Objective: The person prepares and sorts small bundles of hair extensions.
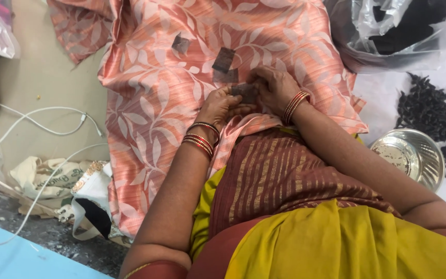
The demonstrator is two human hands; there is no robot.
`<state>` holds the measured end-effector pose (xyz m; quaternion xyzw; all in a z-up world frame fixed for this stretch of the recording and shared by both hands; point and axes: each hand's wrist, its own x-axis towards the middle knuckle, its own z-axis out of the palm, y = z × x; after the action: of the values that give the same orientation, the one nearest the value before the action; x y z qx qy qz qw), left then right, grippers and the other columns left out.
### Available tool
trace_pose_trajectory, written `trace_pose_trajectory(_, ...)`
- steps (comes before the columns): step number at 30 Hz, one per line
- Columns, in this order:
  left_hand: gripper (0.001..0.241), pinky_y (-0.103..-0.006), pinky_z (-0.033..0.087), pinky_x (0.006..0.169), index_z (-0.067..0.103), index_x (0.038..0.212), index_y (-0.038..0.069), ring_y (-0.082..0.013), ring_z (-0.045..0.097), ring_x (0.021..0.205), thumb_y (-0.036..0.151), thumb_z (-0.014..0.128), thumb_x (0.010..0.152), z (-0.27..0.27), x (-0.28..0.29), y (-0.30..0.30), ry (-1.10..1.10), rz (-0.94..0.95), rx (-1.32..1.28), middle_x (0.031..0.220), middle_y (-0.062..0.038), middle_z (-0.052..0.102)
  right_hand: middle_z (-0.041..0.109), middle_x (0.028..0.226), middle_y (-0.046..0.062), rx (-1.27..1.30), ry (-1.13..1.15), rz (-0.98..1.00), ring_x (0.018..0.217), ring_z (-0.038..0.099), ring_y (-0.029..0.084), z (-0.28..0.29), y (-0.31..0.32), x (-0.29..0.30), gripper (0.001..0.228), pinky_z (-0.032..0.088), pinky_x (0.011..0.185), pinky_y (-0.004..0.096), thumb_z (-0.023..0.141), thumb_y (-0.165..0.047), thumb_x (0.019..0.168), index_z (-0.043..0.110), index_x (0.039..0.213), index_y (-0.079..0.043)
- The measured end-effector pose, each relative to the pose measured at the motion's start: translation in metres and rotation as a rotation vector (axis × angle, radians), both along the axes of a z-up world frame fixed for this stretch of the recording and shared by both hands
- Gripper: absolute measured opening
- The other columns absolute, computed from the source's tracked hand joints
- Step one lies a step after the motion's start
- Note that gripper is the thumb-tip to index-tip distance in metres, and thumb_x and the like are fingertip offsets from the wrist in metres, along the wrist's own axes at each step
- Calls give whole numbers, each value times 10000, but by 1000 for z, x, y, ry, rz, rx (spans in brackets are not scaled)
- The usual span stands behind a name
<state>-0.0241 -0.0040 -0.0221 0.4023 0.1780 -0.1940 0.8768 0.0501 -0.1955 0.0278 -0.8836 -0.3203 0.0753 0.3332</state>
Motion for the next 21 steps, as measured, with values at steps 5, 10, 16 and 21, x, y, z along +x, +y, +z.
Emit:
trace_pose_trajectory(5, 345, -374, 658, 866, 547, 1333, -50, -297, 754, 949, -46, 482, 994, 12, -5, 3, 0, -12, -17, 1169, -199, 699, 703, 1073, 117, 34, -7, 23, 973, 707, 337, 1, -2, 0, 143, 571, 835, 425, 661, -97, 928, 714, 1060, -81)
trace_pose_trajectory(10, 341, -375, 655, 882, 514, 1330, -98, -328, 750, 976, -64, 488, 991, 11, -7, 4, 20, -12, -25, 1159, -226, 690, 700, 1061, 98, -8, 59, 8, 946, 718, 295, 6, -1, -3, 167, 580, 825, 396, 698, -73, 874, 720, 1040, -75)
trace_pose_trajectory(16, 340, -371, 652, 898, 481, 1307, -116, -360, 755, 991, -88, 481, 968, 12, -8, 5, 29, -29, -15, 1143, -252, 680, 698, 1082, 72, 109, 124, 1, 939, 736, 226, -3, -4, 0, 156, 612, 824, 325, 730, -33, 851, 729, 1002, -72)
trace_pose_trajectory(21, 315, -351, 642, 899, 520, 1289, -116, -327, 747, 995, -86, 493, 977, 18, -10, 4, 19, -44, 32, 1144, -252, 703, 664, 1105, 82, -1, 45, 72, 1013, 690, 274, 1, -1, -3, 256, 587, 874, 376, 826, -128, 787, 707, 1012, -97)
